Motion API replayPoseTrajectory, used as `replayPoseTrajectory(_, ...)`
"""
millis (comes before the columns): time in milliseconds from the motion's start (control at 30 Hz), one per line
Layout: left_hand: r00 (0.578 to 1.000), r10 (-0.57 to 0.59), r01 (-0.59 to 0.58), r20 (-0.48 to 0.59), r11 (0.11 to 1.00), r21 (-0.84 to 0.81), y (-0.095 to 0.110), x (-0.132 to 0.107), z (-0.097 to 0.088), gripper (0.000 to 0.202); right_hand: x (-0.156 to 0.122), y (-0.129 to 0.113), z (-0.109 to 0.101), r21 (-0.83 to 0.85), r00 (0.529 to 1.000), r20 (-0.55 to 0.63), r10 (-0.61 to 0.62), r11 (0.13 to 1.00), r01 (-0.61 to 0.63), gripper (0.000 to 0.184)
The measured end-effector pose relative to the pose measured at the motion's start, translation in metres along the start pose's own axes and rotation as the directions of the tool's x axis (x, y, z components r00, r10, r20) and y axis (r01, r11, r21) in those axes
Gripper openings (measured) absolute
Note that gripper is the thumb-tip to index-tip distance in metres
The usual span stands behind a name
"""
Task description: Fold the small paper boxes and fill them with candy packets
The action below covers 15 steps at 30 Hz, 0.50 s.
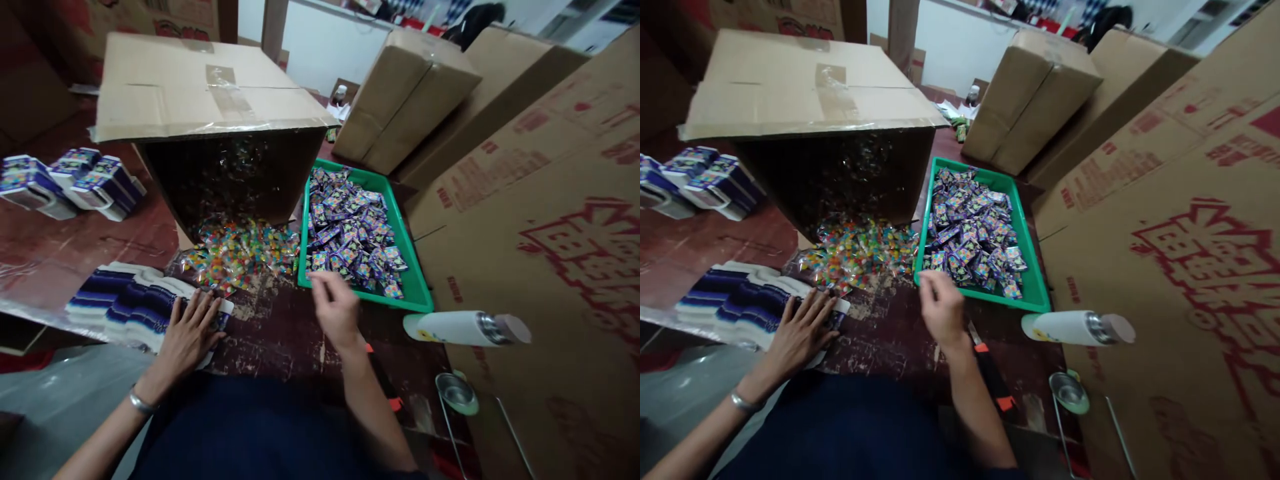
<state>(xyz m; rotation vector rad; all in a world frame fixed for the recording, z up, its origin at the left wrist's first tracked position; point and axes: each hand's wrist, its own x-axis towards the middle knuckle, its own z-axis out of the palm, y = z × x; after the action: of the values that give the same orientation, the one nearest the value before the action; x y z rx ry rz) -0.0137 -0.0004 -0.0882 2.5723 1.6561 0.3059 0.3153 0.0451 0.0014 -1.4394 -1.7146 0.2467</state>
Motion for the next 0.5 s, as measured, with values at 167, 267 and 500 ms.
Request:
replayPoseTrajectory(167,0.998,0.054,-0.054,0.021,0.999,0.003,0.0,-0.008,0.004,0.064,-0.026,-0.031,0.078,-0.004,0.918,0.393,-0.053,0.998,0.059,0.019)
replayPoseTrajectory(267,0.997,0.074,-0.074,0.022,0.997,-0.019,0.0,-0.009,-0.004,0.063,-0.033,-0.04,0.097,0.089,0.853,0.494,-0.165,0.986,0.139,0.018)
replayPoseTrajectory(500,0.948,-0.266,0.275,-0.178,0.961,0.032,-0.061,0.0,-0.069,0.058,-0.044,-0.082,0.14,0.3,0.668,0.558,-0.493,0.87,0.391,0.052)
